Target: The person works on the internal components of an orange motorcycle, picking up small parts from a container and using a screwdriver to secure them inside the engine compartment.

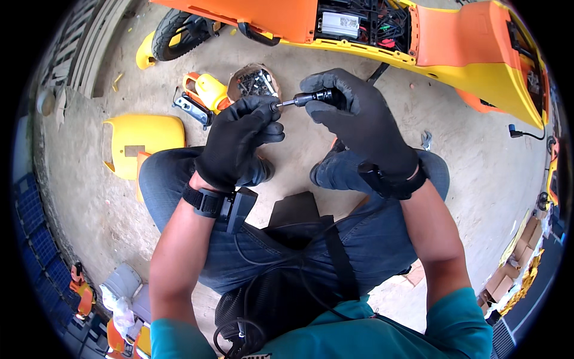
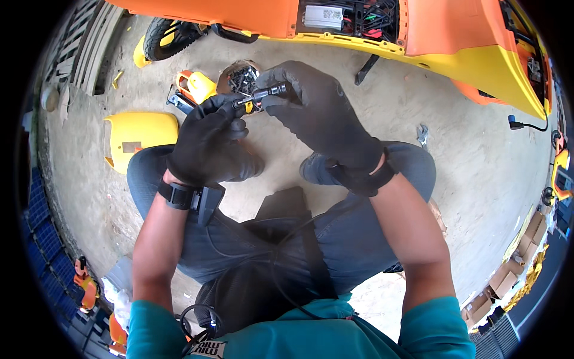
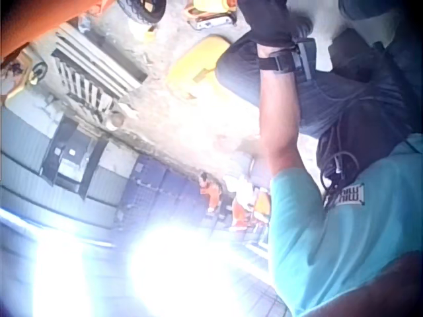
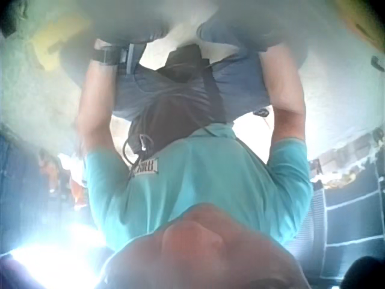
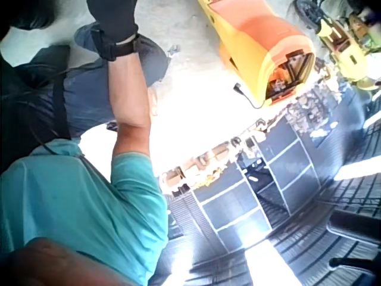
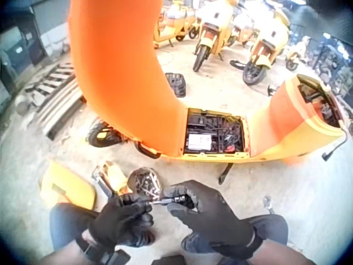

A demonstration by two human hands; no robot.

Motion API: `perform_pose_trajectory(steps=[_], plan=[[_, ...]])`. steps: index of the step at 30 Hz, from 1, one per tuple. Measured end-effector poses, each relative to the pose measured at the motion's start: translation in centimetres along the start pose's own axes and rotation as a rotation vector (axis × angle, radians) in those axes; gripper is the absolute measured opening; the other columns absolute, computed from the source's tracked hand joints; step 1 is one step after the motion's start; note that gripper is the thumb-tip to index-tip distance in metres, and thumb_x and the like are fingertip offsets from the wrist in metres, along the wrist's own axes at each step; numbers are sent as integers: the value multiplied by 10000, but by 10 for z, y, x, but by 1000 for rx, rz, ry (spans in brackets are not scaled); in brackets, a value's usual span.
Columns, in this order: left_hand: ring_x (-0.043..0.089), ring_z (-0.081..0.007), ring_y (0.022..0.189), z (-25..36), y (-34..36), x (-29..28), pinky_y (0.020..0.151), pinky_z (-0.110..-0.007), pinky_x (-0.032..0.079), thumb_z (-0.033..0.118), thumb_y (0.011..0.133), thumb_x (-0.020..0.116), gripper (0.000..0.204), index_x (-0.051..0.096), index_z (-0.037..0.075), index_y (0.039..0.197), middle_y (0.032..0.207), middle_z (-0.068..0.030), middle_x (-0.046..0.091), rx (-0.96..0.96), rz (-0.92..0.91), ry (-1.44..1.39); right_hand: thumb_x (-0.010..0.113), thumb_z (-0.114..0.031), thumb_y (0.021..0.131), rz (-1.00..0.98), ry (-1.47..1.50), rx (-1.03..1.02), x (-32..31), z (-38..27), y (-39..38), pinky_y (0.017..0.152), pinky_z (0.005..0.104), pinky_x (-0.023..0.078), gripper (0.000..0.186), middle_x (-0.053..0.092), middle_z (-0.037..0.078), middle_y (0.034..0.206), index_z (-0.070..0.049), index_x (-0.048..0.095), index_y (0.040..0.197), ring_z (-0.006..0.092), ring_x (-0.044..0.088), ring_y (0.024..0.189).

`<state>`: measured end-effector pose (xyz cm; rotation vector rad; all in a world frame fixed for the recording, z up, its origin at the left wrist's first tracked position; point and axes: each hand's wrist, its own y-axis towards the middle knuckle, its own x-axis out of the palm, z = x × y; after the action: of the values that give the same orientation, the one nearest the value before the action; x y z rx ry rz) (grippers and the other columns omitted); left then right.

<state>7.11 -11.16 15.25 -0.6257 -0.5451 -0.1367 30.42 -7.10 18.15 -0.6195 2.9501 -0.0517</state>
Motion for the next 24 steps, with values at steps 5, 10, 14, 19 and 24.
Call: perform_pose_trajectory(steps=[5,10,14,19,24], plan=[[651,-130,827,-5,4,-7,788,-277,555,162,1021,528,231,611,15,1178,986,-40,643,42,-35,39,691,-79,866,40,-95,-14,8,-1,-1,609,275,467,241,649,51,823,-12,635,1090,87,565,672],[652,-134,818,-8,7,-16,781,-285,562,154,1015,532,226,617,8,1165,973,-49,651,24,-27,48,695,-75,834,23,-182,-152,10,13,2,666,330,489,252,641,99,901,-17,637,1072,196,595,720],[657,-139,804,-6,8,-12,773,-294,571,143,1002,555,218,630,-3,1145,972,-64,667,-12,10,47,690,-61,823,-11,-209,-196,6,19,7,708,351,499,240,636,104,959,-23,644,1055,243,620,786],[665,-147,805,-9,19,-12,778,-304,577,142,994,570,215,633,-4,1139,969,-73,673,-12,44,103,685,-67,831,-18,-243,-215,1,24,14,715,356,504,232,642,111,962,-24,645,1056,257,635,808],[670,-161,816,-10,25,-11,784,-307,571,137,994,569,204,630,0,1133,966,-76,673,-6,67,158,689,-90,841,-38,-202,-71,-2,17,15,704,360,507,229,667,112,917,-27,647,1056,257,643,774]])
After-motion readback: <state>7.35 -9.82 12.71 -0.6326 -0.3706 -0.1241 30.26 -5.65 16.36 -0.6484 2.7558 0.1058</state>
